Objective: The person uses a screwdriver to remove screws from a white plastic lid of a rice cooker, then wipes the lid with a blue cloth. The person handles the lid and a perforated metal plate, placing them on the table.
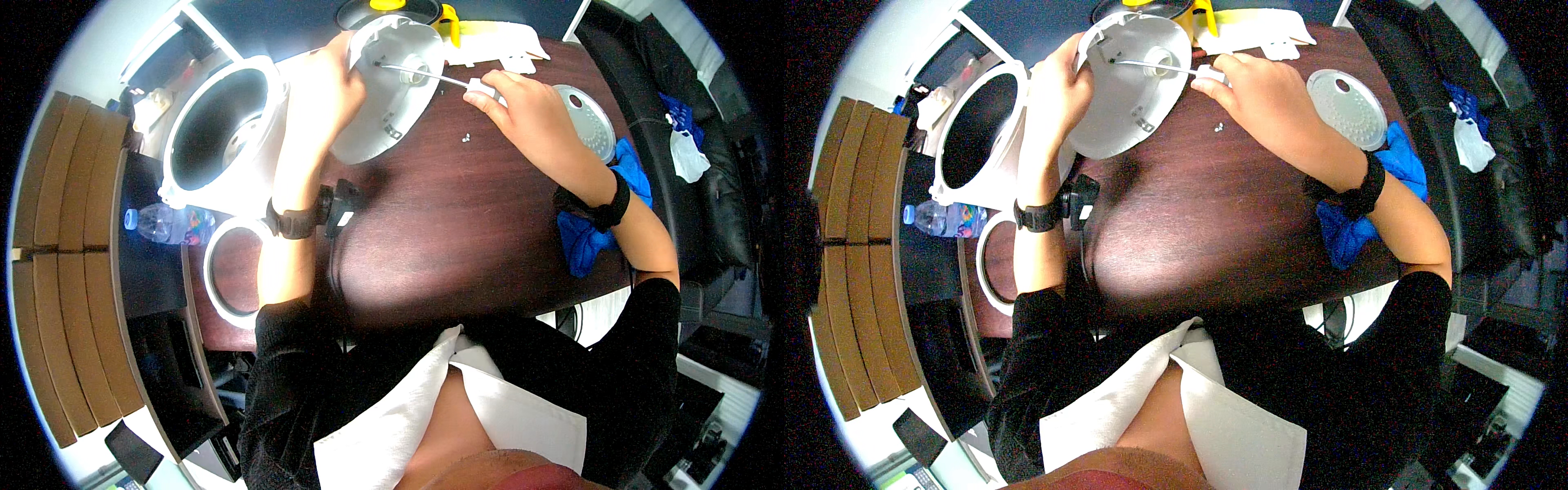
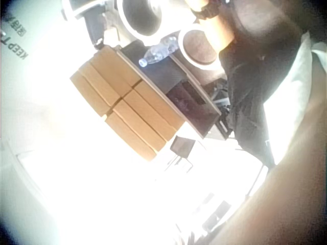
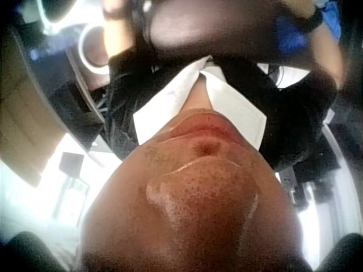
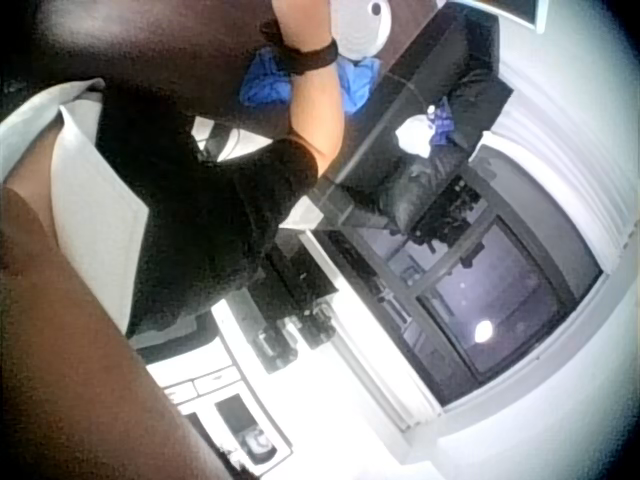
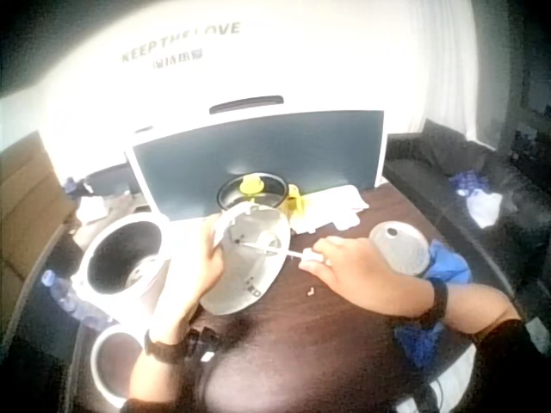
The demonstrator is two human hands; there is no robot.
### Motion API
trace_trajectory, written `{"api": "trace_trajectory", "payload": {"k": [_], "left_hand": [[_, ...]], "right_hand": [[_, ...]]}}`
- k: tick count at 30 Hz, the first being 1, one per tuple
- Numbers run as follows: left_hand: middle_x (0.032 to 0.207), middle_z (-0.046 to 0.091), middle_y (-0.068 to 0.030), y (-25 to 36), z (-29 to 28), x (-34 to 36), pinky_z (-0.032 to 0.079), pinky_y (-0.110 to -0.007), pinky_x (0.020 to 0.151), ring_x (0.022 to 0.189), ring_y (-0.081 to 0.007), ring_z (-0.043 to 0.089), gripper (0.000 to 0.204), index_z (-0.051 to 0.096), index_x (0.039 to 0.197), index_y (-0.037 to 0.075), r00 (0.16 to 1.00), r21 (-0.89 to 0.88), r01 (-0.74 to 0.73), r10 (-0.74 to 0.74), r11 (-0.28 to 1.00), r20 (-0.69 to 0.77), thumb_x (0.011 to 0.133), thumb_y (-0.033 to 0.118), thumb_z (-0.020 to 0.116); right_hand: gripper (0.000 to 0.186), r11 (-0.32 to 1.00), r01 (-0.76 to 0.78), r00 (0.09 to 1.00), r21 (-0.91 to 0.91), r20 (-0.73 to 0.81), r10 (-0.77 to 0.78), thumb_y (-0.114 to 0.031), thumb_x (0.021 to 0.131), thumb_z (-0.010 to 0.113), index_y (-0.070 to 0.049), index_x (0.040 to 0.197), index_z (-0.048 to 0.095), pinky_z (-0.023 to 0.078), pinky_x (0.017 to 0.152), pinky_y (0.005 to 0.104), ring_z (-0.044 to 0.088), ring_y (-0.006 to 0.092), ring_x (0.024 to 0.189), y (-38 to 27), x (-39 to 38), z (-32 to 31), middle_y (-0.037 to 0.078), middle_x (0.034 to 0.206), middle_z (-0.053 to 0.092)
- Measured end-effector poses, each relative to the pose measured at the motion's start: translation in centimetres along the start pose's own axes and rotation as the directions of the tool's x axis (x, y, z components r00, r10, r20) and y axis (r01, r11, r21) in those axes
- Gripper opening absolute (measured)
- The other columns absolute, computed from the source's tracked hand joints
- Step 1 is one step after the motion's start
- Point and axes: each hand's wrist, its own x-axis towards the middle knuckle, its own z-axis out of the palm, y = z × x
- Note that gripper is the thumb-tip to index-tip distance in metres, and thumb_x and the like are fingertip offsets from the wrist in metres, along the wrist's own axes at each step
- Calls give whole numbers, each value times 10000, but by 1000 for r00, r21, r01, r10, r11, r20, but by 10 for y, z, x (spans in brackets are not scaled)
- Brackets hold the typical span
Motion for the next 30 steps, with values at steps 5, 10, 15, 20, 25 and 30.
{"api": "trace_trajectory", "payload": {"k": [5, 10, 15, 20, 25, 30], "left_hand": [[852, 639, -229, -10, 2, 3, 498, -436, 756, 844, -393, 626, 306, 613, 1046, 55, 999, -32, -34, 34, 999, 1, 757, 16, 522], [930, 645, -217, -13, 1, 2, 501, -396, 778, 917, -371, 627, 324, 598, 1125, 77, 998, -9, -60, 60, 998, 10, 809, 56, 528], [941, 655, -201, -11, -3, 5, 498, -379, 796, 901, -347, 642, 351, 600, 1135, 74, 999, -89, -45, 45, 995, -2, 791, 57, 528], [1010, 672, -131, -28, 1, 7, 472, -298, 834, 947, -207, 643, 349, 578, 1207, 79, 1000, -124, 5, -2, 992, 25, 861, 87, 531], [986, 667, -168, -44, 25, 9, 487, -335, 820, 911, -261, 646, 395, 594, 1162, 39, 994, -323, -54, 22, 945, -103, 775, 26, 517], [1000, 664, -189, -44, 39, 3, 490, -326, 807, 900, -269, 655, 407, 596, 1149, 14, 994, -339, -29, -9, 940, -110, 750, 13, 514]], "right_hand": [[343, 998, 27, 999, -60, -29, -29, -374, 855, 602, -32, 817, 599, 496, 551, 405, 625, 312, 635, -6, 1, 1, 139, 737, 629], [342, 994, 7, 1000, -111, 0, -7, -380, 846, 611, -38, 850, 617, 501, 544, 396, 627, 310, 617, -9, 0, -2, 136, 727, 631], [350, 993, 28, 997, -112, -72, -37, -387, 841, 616, -41, 891, 632, 504, 549, 383, 634, 295, 631, -9, 2, -4, 124, 735, 640], [351, 993, 26, 992, -116, -120, -40, -387, 840, 617, -44, 916, 631, 504, 551, 377, 638, 286, 639, -12, 6, -2, 120, 746, 646], [337, 995, 2, 993, -104, -113, -14, -366, 853, 607, -34, 908, 615, 504, 547, 389, 637, 294, 635, -10, 7, 4, 129, 743, 643], [313, 997, -50, 998, -66, -47, 47, -330, 866, 591, -18, 845, 584, 507, 556, 419, 631, 325, 638, -7, 1, 8, 149, 748, 635]]}}
